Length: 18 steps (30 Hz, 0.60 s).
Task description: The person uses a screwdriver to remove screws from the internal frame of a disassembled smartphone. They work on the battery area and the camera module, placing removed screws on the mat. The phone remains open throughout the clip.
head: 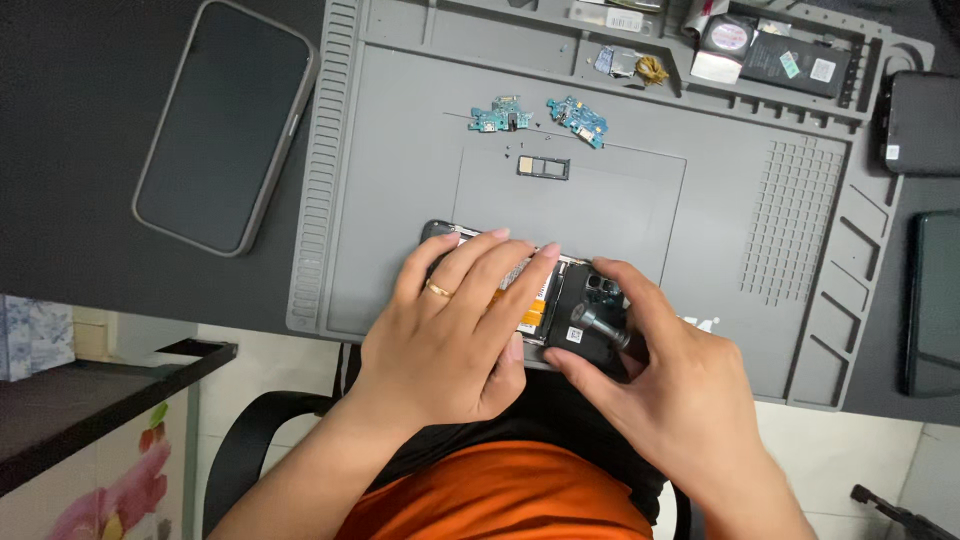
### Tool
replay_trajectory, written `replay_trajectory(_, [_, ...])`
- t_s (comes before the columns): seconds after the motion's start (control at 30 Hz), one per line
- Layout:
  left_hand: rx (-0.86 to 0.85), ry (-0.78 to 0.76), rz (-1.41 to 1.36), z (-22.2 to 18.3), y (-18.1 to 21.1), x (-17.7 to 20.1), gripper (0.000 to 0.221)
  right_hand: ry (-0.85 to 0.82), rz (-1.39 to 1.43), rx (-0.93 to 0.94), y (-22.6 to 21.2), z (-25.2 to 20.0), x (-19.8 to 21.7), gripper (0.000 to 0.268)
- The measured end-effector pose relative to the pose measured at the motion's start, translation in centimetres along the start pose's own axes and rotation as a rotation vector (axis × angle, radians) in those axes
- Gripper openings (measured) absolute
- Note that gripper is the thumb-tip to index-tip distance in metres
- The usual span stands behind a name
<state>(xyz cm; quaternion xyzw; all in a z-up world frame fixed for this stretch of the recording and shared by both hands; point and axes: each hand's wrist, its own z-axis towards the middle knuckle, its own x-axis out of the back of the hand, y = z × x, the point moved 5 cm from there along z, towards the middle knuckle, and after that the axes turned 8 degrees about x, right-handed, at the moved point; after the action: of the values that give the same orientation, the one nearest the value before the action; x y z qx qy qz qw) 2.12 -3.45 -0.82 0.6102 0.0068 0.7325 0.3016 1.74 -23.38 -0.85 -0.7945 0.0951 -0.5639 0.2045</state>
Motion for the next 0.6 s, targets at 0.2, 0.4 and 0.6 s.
replay_trajectory(0.2, [-0.014,0.045,0.002,-0.01,-0.01,-0.01,0.058,0.014,0.0,-0.063,-0.24,0.02,-0.21,0.085])
replay_trajectory(0.4, [-0.112,0.001,-0.002,-0.22,-0.04,-0.36,0.061,-0.094,-0.063,-0.169,-0.05,0.35,-0.31,0.088])
replay_trajectory(0.6, [-0.102,0.018,0.019,-0.07,-0.04,-0.31,0.059,-0.094,-0.079,-0.095,-0.25,0.36,0.09,0.099])
